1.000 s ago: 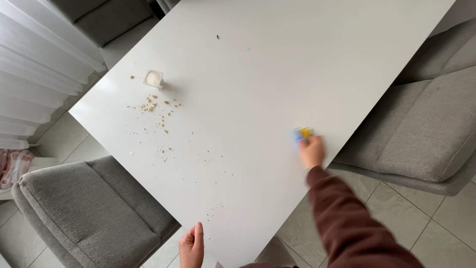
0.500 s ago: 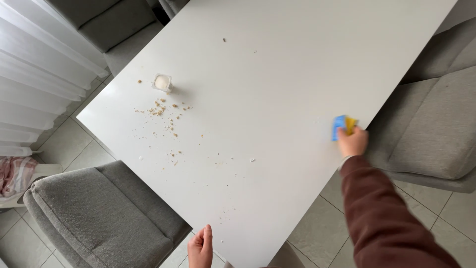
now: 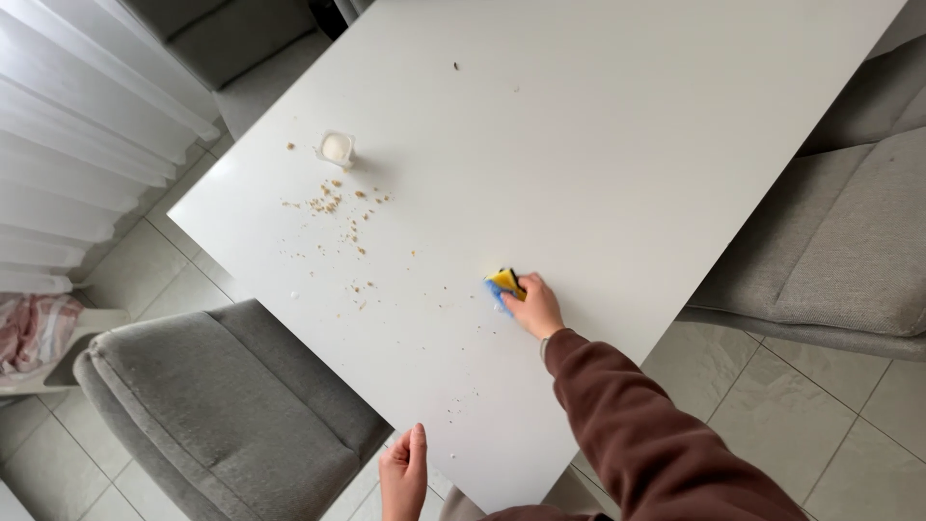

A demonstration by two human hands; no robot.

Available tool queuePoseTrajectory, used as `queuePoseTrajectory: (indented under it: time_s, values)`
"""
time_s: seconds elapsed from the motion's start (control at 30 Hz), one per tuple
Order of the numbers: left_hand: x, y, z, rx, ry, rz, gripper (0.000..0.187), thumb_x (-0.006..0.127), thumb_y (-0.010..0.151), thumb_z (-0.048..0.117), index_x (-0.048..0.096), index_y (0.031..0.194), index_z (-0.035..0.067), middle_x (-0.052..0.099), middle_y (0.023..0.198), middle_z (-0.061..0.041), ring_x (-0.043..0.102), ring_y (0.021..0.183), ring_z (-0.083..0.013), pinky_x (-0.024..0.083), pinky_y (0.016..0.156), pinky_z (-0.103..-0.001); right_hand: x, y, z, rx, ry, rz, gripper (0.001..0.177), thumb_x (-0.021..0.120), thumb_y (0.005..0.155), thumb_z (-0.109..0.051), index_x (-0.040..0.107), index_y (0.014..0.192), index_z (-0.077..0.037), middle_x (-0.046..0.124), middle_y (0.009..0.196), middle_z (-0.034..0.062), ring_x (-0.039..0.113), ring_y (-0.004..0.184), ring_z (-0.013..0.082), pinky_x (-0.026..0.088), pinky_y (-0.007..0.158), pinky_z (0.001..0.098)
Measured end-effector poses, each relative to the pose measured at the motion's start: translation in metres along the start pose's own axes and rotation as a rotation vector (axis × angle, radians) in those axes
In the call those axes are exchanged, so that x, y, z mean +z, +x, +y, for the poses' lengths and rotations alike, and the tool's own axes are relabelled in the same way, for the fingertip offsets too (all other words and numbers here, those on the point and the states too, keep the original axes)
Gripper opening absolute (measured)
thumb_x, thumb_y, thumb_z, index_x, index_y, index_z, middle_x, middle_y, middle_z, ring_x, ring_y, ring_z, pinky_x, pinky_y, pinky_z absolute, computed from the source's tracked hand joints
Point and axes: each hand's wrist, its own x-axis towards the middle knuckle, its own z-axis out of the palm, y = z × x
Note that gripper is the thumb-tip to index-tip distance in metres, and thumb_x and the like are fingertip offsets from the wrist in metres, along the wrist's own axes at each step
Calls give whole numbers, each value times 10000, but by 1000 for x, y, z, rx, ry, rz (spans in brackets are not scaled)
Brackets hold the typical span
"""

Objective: Cleaning crumbs off a dining table using a sponge and container, then wiping the surface with a cloth

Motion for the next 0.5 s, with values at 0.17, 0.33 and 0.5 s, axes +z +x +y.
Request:
queuePoseTrajectory:
  time_s: [0.17,0.33,0.5]
  values:
    - [-12,10,-2,17,-25,34,527,577,1042,279,276,628,156,238,577,61,223,550,-81,195,524,-299,-70,22,41,67,289,199,401,801,824,-313,709,1145,-91,729,1101,62,688,968,183,535,866,332]
    - [-12,8,-26,60,16,75,508,567,1033,268,302,615,153,266,555,57,263,542,-74,225,505,-316,-208,44,124,195,181,558,290,796,889,-312,690,1076,-117,697,972,31,635,845,188,490,745,377]
    - [8,-2,-54,16,32,270,544,598,979,308,372,511,142,340,431,38,311,444,-91,253,451,-304,-299,44,121,688,37,649,672,682,981,-422,479,1492,-35,510,1443,116,615,1160,361,526,891,543]
